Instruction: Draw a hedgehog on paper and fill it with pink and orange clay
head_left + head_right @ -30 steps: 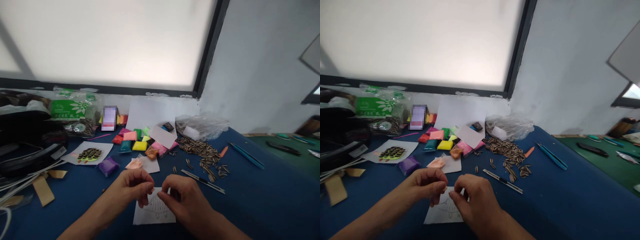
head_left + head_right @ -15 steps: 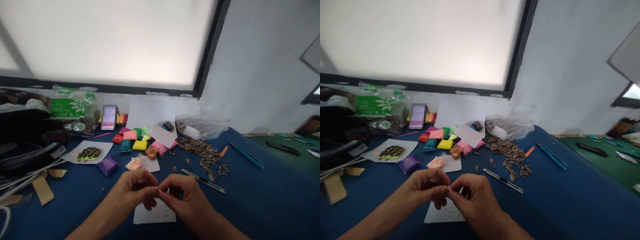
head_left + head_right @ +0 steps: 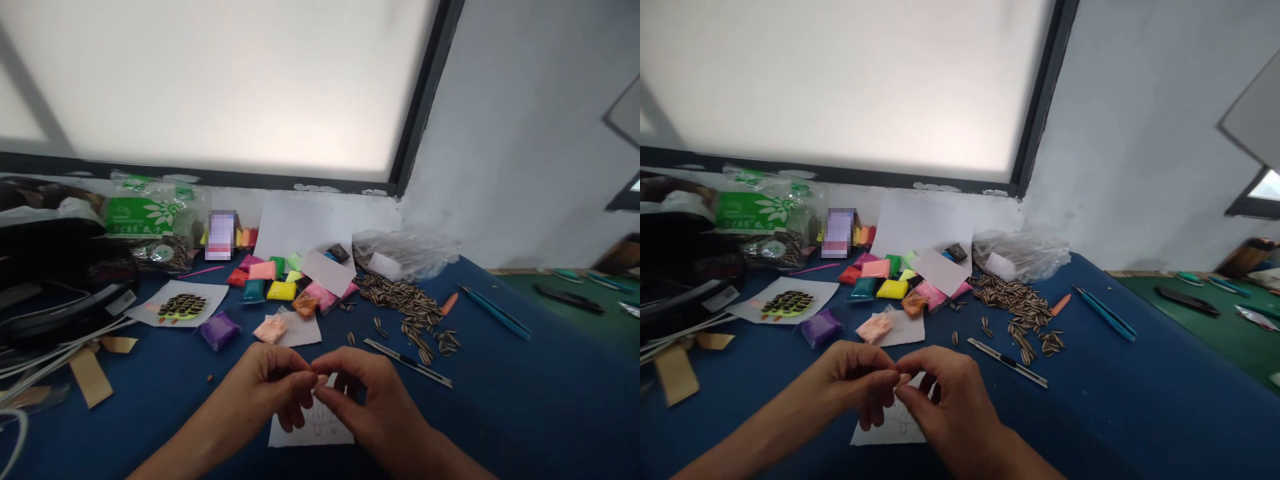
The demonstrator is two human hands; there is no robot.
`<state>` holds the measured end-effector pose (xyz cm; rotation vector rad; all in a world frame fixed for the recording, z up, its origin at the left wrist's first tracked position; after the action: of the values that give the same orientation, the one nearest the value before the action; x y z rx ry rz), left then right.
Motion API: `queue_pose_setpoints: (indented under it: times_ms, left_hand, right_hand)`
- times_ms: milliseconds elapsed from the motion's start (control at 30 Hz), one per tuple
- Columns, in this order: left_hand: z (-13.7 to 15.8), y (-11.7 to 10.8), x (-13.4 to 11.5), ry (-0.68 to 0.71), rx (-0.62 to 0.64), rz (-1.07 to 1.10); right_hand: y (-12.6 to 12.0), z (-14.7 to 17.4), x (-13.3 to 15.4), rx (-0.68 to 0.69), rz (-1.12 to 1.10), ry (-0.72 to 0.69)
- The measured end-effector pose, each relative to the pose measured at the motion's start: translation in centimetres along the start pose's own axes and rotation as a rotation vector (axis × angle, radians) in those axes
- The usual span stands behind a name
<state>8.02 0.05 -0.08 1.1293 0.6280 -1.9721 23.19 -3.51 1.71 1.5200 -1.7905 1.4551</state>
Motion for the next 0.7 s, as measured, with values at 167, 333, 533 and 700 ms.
queue_pose_setpoints:
  times_ms: [167,333,533,700]
  left_hand:
    - [-0.3,0.1,0.3,0.002,0.049,0.043]
    - [-0.4,0.2,0.7,-0.015,0.057,0.083]
    - [-0.1,0.3,0.5,0.015,0.082,0.073]
    - [-0.5,-0.8,0.7,0.037,0.002,-0.024]
  right_hand:
    - [-0.5,-0.1,0.1,-0.026,0.06,-0.117]
    - [-0.6,0.2,0.5,-0.007,0.185,-0.246]
    - [-0.3,0.3,0.5,0.036,0.184,-0.288]
    - [-0.4,0.2,1.0,0.006,-0.004,-0.125]
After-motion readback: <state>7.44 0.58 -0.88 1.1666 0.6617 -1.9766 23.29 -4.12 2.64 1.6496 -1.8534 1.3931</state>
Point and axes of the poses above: each hand's wrist, its own z-axis away from the middle knuckle, its own y-axis out of the palm, x = y × z, the point moved 4 cm from there along -z, towards the middle knuckle, and after that the axes turned 14 degrees about -y, right-handed, at the moved point
